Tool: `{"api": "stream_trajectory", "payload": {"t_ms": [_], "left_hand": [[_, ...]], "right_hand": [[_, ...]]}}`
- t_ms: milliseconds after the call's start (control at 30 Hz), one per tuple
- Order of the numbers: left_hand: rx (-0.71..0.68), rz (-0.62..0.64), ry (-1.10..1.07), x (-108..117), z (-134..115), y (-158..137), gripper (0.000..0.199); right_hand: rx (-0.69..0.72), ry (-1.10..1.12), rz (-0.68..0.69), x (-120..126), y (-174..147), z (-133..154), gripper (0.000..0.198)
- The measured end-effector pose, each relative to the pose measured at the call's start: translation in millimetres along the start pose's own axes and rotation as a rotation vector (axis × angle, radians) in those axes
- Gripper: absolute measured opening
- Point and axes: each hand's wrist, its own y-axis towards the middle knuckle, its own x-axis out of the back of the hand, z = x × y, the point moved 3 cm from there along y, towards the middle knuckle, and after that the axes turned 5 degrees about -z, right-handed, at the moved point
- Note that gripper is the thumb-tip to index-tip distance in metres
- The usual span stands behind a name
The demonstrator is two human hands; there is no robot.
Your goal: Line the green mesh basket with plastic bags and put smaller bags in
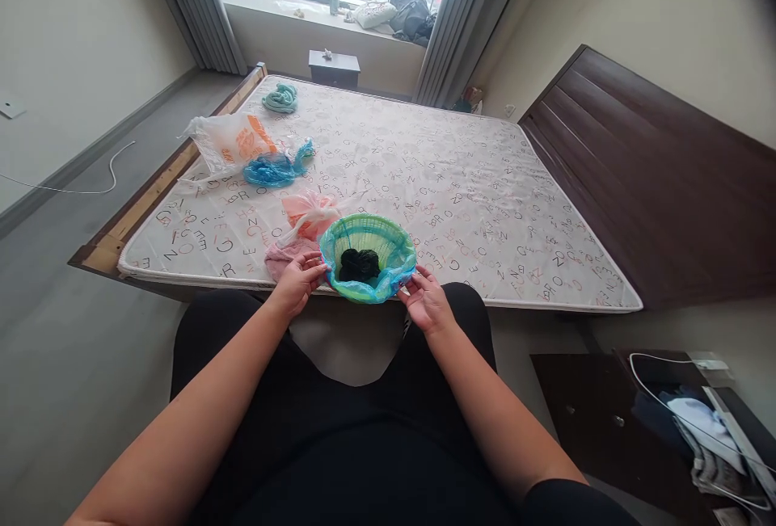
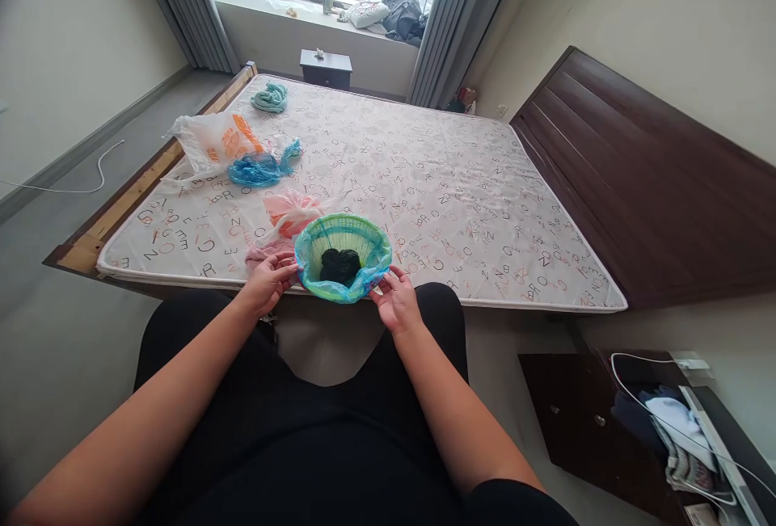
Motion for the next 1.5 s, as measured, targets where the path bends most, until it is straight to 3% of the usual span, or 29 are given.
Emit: {"api": "stream_trajectory", "payload": {"t_ms": [200, 433, 733, 967, 1067, 1167, 1267, 1333, 1400, 1500], "left_hand": [[0.003, 0.072, -0.03, -9.0, -0.3, -6.5, 0.06], [0.09, 0.072, -0.196, -8.7, -1.9, -3.7, 0.053], [0.027, 0.164, -0.255, -24.2, -1.8, -18.8, 0.059], [0.1, 0.004, -0.243, -9.3, 0.4, -5.3, 0.043], [0.072, -0.051, -0.216, -1.6, -1.8, 0.0, 0.038], [0.05, -0.093, -0.223, 1.0, -3.4, 1.1, 0.037], [0.023, -0.126, -0.258, 1.4, -7.1, -0.5, 0.037], [0.006, -0.124, -0.219, 2.7, -11.5, -2.7, 0.039], [-0.01, -0.093, -0.087, 5.9, -16.7, -4.1, 0.046], [-0.024, -0.042, 0.208, 14.9, -22.1, -0.4, 0.054]], "right_hand": [[0.015, 0.015, -0.13, 1.8, -5.2, -13.1, 0.043], [0.025, 0.037, -0.138, -1.7, -6.2, -11.7, 0.04], [0.062, 0.182, -0.08, -26.8, -35.8, -17.7, 0.042], [0.043, 0.228, -0.134, -22.7, -30.9, -13.3, 0.03], [0.044, 0.066, -0.022, -20.0, -29.8, -8.0, 0.028], [0.175, -0.346, 0.144, -13.3, -20.0, 3.7, 0.024], [0.513, -0.597, -0.034, 7.6, 4.5, 26.4, 0.02], [0.609, -0.652, -0.176, 22.6, 23.8, 36.1, 0.023], [0.555, -0.694, -0.203, 31.6, 40.9, 36.2, 0.031], [0.359, -0.697, -0.121, 31.4, 54.0, 23.5, 0.046]]}}
